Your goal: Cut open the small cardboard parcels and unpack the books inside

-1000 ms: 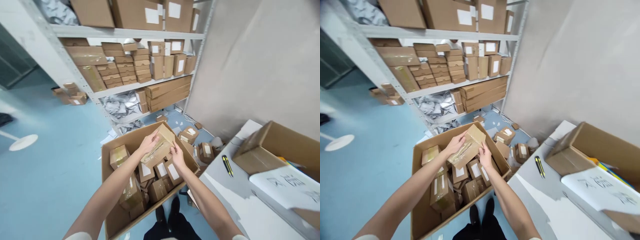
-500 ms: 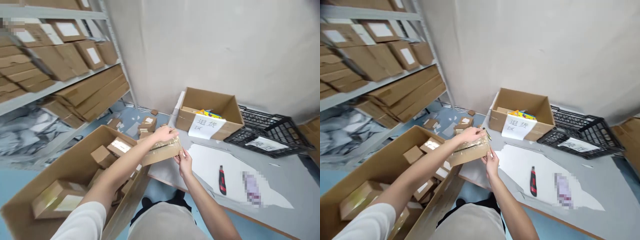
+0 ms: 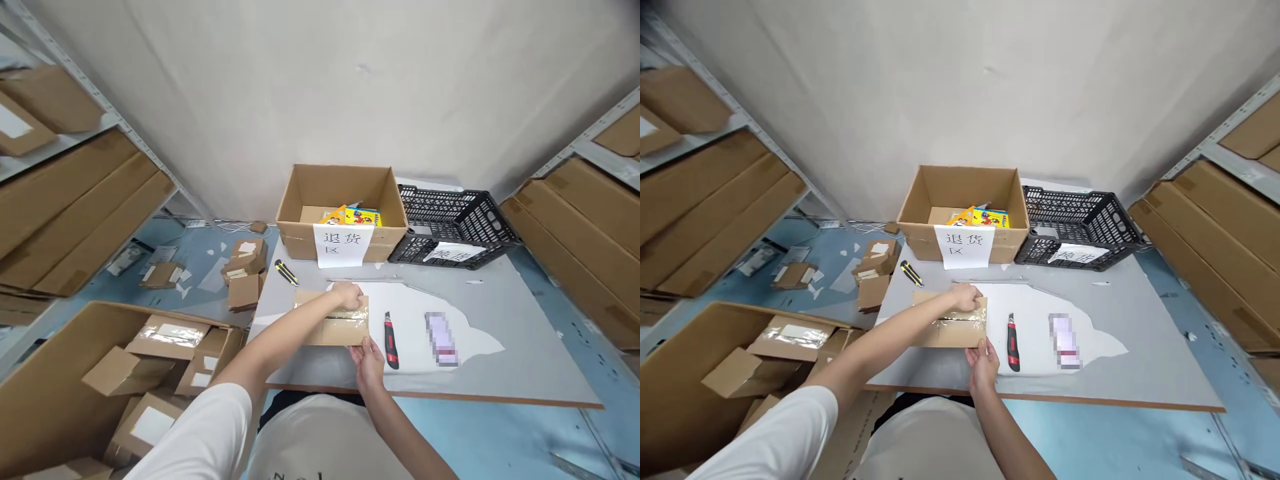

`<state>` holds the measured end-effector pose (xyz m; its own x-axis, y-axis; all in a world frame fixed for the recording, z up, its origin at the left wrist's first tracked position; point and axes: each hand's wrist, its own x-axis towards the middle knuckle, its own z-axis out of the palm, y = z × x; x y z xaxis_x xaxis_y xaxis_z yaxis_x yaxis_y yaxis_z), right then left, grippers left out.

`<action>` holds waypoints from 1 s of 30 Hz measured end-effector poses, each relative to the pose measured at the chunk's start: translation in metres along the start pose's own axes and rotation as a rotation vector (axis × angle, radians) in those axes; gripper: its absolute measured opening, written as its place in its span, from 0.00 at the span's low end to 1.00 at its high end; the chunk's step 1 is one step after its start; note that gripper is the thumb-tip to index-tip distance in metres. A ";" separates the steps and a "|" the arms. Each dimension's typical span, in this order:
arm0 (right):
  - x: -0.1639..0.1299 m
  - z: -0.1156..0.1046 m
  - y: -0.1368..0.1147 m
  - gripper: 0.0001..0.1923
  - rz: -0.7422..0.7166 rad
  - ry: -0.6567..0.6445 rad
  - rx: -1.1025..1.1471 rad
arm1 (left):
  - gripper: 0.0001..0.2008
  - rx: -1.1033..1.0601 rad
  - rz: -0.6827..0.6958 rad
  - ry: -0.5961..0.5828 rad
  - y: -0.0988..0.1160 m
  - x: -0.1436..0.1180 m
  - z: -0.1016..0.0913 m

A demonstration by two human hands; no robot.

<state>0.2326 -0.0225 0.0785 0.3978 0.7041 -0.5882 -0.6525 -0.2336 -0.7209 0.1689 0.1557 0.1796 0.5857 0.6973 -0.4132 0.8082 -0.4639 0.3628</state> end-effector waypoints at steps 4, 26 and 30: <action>0.006 -0.017 -0.001 0.23 -0.006 0.079 0.021 | 0.13 -0.007 0.040 -0.075 0.010 0.020 0.014; 0.022 -0.043 -0.015 0.30 -0.074 0.137 -0.608 | 0.28 -0.126 0.248 0.040 -0.037 0.004 0.049; 0.026 -0.053 -0.010 0.31 -0.186 0.125 -0.822 | 0.28 -0.182 0.273 0.306 -0.073 -0.035 0.059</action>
<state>0.2836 -0.0368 0.0512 0.5517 0.7116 -0.4351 0.0868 -0.5678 -0.8186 0.0936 0.1329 0.1178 0.7086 0.7051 -0.0258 0.5869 -0.5688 0.5762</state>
